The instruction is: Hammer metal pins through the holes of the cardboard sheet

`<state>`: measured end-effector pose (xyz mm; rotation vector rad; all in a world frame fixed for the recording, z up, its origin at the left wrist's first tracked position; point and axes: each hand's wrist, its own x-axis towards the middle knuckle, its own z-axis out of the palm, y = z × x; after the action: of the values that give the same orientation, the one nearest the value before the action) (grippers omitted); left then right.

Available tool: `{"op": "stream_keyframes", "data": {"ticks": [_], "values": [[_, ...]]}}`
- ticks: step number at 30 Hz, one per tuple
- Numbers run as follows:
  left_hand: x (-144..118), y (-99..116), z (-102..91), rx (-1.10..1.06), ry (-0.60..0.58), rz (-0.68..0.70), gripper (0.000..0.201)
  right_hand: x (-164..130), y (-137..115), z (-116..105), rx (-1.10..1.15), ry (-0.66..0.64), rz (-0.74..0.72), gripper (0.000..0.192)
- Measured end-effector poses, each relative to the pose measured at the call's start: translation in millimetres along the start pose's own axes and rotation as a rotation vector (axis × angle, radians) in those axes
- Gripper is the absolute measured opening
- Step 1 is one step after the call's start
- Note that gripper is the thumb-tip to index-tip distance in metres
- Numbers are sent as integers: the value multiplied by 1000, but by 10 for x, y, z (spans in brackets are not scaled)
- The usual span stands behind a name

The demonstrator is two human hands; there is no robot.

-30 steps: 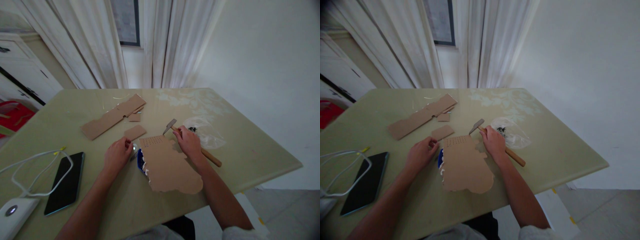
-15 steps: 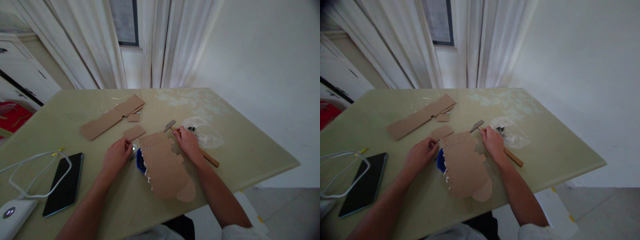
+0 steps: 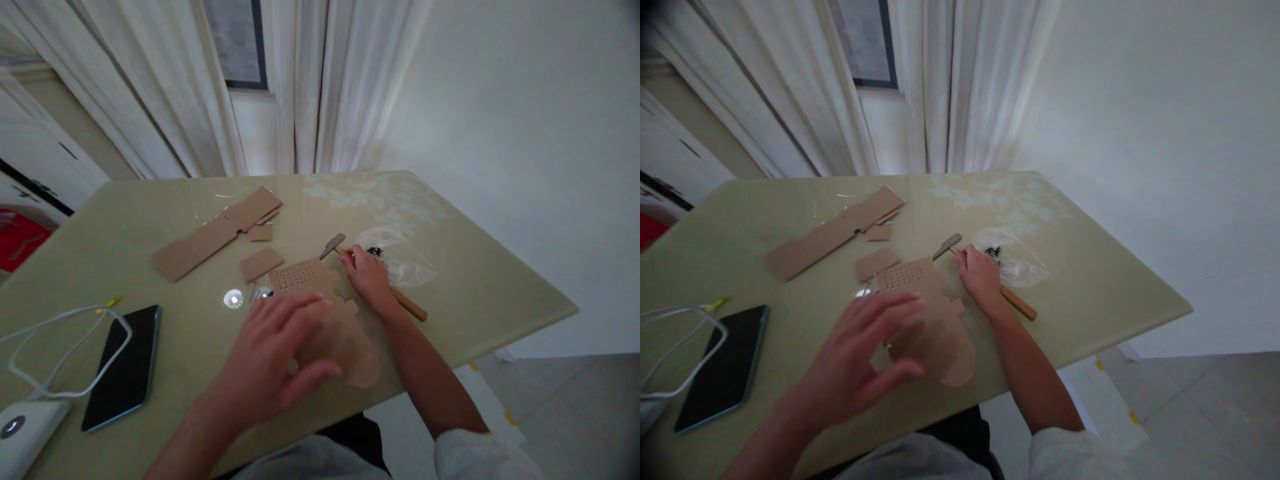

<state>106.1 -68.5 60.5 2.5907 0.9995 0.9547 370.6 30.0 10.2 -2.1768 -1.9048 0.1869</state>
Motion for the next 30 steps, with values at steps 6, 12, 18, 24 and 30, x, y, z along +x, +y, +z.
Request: {"op": "stream_keyframes", "data": {"ticks": [6,12,18,24,30], "values": [[-239,360,442,314,-188,181,65,27,24,18,19,-9,-27,35],[-339,95,409,330,-177,173,71,59,34,55,15,-14,-39,37],[-444,-32,232,322,-172,200,70,65,34,75,12,-13,-40,36],[-637,-229,269,132,-74,-65,93,63,20,91,2,-22,-40,37],[-785,-435,525,-291,111,-454,123,78,30,153,-8,-43,-43,36]]}}
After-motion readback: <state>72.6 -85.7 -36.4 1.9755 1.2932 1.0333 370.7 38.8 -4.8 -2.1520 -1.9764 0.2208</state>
